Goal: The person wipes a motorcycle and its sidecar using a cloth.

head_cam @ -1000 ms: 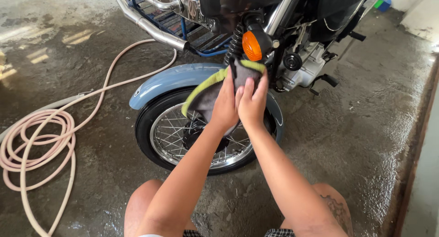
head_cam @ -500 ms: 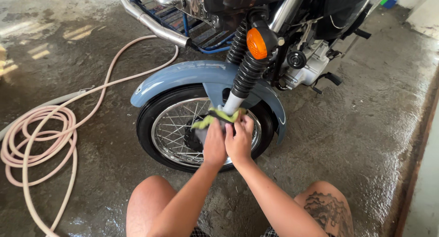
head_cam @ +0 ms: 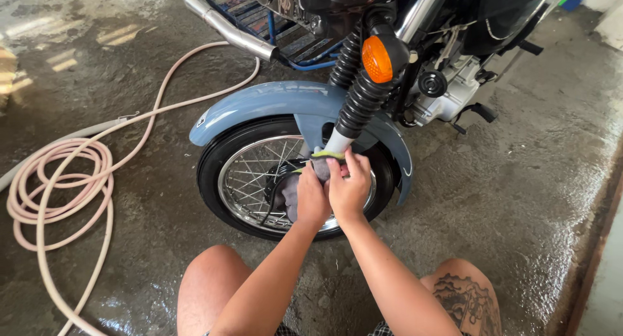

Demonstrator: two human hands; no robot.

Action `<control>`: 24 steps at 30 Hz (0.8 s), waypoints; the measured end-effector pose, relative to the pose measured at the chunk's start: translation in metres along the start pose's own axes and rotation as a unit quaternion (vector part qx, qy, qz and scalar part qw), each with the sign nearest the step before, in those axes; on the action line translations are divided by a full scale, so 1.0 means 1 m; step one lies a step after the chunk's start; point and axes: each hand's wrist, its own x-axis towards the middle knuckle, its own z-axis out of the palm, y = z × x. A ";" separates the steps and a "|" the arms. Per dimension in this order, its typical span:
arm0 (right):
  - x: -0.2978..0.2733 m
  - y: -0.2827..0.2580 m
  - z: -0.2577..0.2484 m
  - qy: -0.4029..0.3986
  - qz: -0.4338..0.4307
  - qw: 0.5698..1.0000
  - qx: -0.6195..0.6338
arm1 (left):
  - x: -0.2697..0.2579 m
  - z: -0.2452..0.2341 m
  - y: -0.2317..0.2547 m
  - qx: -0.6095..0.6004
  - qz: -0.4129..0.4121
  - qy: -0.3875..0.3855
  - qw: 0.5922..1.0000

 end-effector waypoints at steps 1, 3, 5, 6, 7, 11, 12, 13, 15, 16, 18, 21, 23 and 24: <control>-0.007 0.000 0.003 -0.004 0.005 1.000 0.001 | -0.003 -0.002 -0.006 0.002 0.021 -0.004 1.000; -0.020 0.001 0.009 -0.008 0.009 1.000 0.003 | -0.009 -0.005 -0.020 0.004 0.043 -0.007 0.999; -0.038 0.006 0.015 -0.008 0.020 0.996 0.091 | -0.020 -0.008 -0.035 -0.010 -0.011 -0.052 0.999; -0.047 0.011 0.017 -0.011 0.021 0.995 0.093 | -0.028 -0.012 -0.043 -0.007 -0.013 -0.049 0.999; -0.055 0.017 0.020 -0.030 0.083 0.993 0.074 | -0.036 -0.016 -0.050 0.007 -0.040 -0.062 0.997; -0.083 0.046 0.033 -0.099 0.196 0.975 0.040 | -0.049 -0.014 -0.064 0.032 -0.117 -0.109 0.987; -0.087 0.053 0.036 -0.102 0.195 0.975 0.040 | -0.052 -0.013 -0.066 0.032 -0.120 -0.106 0.987; -0.090 0.058 0.036 -0.106 0.172 0.979 0.038 | -0.055 -0.012 -0.066 0.045 -0.091 -0.093 0.990; -0.089 0.064 0.035 -0.111 0.147 0.982 0.038 | -0.055 -0.014 -0.063 0.058 -0.062 -0.076 0.993; -0.087 0.066 0.031 -0.162 0.154 0.974 0.017 | -0.052 -0.017 -0.058 0.057 -0.071 -0.059 0.994; -0.078 0.063 0.022 -0.213 0.159 0.964 -0.002 | -0.044 -0.032 -0.037 0.056 -0.078 -0.040 0.995; -0.062 0.050 -0.001 -0.284 0.204 0.935 -0.063 | -0.030 -0.068 0.008 0.048 -0.259 -0.141 0.954; -0.051 0.035 -0.013 -0.148 0.244 0.953 0.105 | -0.024 -0.084 0.039 -0.027 -0.140 -0.044 0.989; -0.044 0.027 -0.019 -0.148 0.244 0.952 0.106 | -0.018 -0.088 0.053 -0.026 -0.139 -0.043 0.989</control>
